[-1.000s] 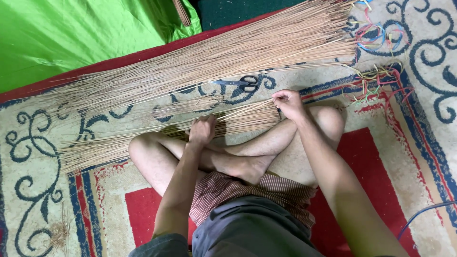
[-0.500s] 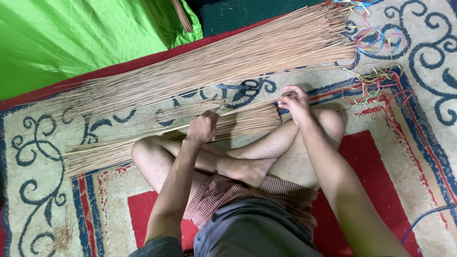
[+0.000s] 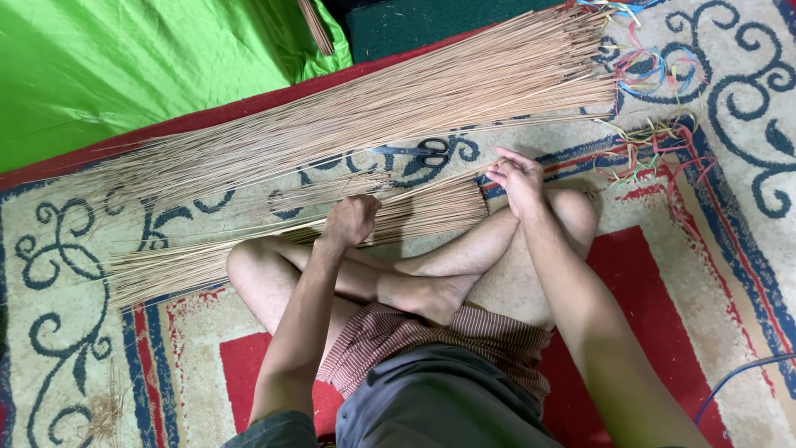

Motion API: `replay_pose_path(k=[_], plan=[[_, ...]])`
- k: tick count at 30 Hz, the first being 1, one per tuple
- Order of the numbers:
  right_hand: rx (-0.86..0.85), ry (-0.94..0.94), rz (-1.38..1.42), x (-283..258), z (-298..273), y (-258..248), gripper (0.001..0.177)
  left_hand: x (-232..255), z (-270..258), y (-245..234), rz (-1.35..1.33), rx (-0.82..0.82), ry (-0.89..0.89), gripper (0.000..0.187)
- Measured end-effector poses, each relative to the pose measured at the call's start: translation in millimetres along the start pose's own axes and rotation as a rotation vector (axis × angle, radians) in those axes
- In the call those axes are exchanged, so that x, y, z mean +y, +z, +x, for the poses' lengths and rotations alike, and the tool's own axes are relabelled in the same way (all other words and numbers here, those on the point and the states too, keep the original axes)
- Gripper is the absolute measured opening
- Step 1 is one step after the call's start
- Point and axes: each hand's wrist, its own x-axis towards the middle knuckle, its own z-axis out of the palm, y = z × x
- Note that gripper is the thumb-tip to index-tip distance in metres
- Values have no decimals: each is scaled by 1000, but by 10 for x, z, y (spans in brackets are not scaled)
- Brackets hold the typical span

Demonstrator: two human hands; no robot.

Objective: The person sits on the floor and weaves or bundles thin wooden sticks together, using string to secure them and scissors to trim the ends.

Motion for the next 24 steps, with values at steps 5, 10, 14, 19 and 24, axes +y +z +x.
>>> replay_pose_path(k=[5,10,14,19,24], plan=[[-26,29,19,-5,10,-13,32,-39,44,38,8,21,-27,24],[-60,60,49,-50,-6,-14,38,46,34,1,15,45,-32,23],[-44,76,66,-53,-12,-24,39,72,37,40,5,28,-62,25],[-6,79,87,-41,20,-45,37,45,81,91,-5,29,-60,24],[14,88,116,-33,42,-60,34,87,66,25,-1,44,-28,25]])
